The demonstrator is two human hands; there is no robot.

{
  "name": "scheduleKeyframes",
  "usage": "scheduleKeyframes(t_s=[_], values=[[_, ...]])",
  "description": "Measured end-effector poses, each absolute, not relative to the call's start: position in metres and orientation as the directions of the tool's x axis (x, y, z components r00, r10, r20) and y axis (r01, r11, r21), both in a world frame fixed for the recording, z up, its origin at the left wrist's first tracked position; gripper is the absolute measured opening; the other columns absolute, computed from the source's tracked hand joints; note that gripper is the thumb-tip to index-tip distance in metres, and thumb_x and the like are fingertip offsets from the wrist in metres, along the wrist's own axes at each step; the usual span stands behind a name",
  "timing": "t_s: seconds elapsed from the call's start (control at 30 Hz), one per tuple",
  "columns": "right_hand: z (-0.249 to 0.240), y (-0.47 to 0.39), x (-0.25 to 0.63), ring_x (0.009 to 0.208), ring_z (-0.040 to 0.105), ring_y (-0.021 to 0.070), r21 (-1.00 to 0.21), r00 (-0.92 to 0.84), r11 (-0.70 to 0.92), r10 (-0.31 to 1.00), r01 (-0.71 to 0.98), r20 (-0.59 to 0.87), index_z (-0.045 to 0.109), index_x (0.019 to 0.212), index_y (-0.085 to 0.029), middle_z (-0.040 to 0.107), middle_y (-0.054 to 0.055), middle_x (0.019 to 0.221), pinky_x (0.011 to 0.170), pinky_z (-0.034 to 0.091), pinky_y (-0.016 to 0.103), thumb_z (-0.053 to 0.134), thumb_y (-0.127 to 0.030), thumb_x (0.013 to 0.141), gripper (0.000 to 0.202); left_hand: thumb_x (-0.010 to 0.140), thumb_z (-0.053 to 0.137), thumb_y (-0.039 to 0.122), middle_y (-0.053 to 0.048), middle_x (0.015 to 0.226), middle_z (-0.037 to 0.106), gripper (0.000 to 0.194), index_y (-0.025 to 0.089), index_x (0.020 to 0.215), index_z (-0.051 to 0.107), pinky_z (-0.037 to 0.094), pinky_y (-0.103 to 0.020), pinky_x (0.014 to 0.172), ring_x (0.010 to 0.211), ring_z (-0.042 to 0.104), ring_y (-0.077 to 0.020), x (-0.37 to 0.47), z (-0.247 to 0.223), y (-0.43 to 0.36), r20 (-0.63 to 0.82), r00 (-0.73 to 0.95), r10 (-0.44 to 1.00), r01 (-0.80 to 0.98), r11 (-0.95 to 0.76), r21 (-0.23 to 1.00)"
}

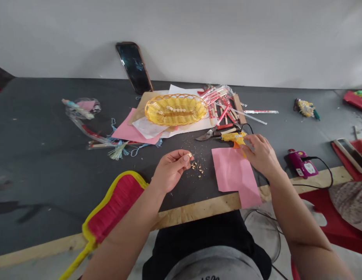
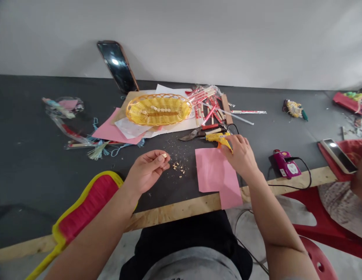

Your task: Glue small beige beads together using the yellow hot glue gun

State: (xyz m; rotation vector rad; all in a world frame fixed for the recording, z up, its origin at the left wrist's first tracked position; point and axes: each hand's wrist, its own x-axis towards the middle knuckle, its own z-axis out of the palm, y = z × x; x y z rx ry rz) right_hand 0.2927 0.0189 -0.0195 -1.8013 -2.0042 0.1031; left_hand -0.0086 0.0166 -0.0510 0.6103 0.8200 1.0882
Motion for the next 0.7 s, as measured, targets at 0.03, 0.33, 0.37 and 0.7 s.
scheduleKeyframes(t_s=[0.03,0.33,0.37,0.7], values=[[-0.025,0.022,0.302,0.095,0.066,0.0303,-0.291,-0.011,0.080,0.973,0.953,0.230,0.068,0.106,-0.015,0.071,0.016,0.104,0.087,0.052,0.045,0.061,-0.027,0.088,0.023,0.060,0.095,0.032,-0.004,0.071,0.073,0.027,0.015,0.075,0.079,0.045,-0.020,0.055,0.054,0.053,-0.0052,-0.009,-0.052,0.017,-0.269,0.235,0.934,-0.517,0.354,0.779],[-0.044,0.039,0.307,0.082,0.066,0.0252,-0.154,0.035,-0.041,0.998,0.987,-0.044,0.067,0.098,-0.017,0.072,0.011,0.091,0.066,0.042,0.031,0.059,-0.034,0.089,0.021,0.054,0.097,0.031,-0.003,0.067,0.073,0.029,0.015,0.069,0.079,0.045,-0.018,0.055,0.053,0.055,-0.0053,-0.008,-0.051,0.015,-0.277,0.261,0.925,-0.503,0.375,0.779],[-0.043,0.040,0.306,0.081,0.065,0.0250,-0.151,0.033,-0.040,0.998,0.988,-0.048,0.067,0.094,-0.017,0.072,0.010,0.088,0.066,0.041,0.031,0.058,-0.035,0.090,0.020,0.053,0.097,0.031,-0.003,0.067,0.073,0.029,0.015,0.068,0.078,0.045,-0.018,0.055,0.054,0.055,-0.0055,-0.008,-0.051,0.015,-0.272,0.264,0.925,-0.502,0.373,0.781],[-0.045,0.038,0.312,0.088,0.066,0.0263,-0.386,0.151,-0.084,0.978,0.919,0.147,0.067,0.103,-0.019,0.073,0.012,0.098,0.073,0.047,0.034,0.055,-0.036,0.087,0.026,0.055,0.096,0.028,-0.002,0.066,0.072,0.026,0.016,0.070,0.078,0.047,-0.019,0.056,0.053,0.054,-0.0057,-0.007,-0.047,0.013,-0.258,0.275,0.926,-0.524,0.369,0.767]])
